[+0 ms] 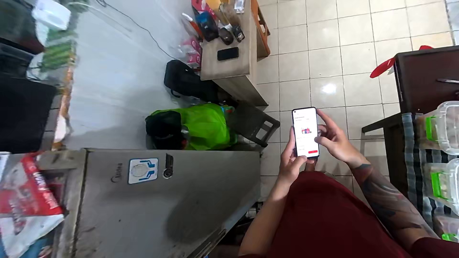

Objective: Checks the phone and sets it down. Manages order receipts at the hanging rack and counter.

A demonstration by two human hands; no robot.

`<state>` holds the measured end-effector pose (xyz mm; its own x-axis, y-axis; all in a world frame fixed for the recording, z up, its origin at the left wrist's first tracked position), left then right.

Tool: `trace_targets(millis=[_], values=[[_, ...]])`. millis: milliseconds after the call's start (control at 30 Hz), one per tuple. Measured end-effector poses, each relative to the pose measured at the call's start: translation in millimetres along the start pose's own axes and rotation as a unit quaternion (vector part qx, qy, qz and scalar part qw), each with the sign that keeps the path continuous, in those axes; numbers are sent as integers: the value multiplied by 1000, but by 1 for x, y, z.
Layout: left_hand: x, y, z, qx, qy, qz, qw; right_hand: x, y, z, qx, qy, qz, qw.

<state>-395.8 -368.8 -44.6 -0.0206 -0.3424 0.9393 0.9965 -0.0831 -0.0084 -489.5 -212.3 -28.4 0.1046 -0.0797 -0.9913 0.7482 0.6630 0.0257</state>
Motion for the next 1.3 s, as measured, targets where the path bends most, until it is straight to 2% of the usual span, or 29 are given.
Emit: trace_targets(millis=[500, 700, 933, 1100, 1300], values=[[-9, -35, 51, -28, -22, -44, 998, 0, 28, -63, 41, -30, -17, 999], [-15, -48, 75, -78, -21, -50, 995, 13, 47, -86, 86, -25, -54, 995], [-27, -65, 101, -126, -35, -66, 989, 4, 69, -110, 123, -43, -81, 988], [-31, -73, 105, -146, -28, -70, 987, 2, 71, -114, 132, -67, -70, 986], [-33, -78, 96, -131, -8, -73, 989, 2, 58, -112, 120, -66, -59, 989]])
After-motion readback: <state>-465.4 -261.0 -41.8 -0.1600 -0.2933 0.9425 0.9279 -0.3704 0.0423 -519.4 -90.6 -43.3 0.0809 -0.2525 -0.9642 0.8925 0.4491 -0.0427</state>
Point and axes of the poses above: each hand's wrist, its own y-axis away from the middle knuckle, its own z-axis out of the palm, x = y × z, the point moved 4 cm from there along -y, towards the middle knuckle, and after that the axes turned 5 degrees about -x, right-handed, at the moved point
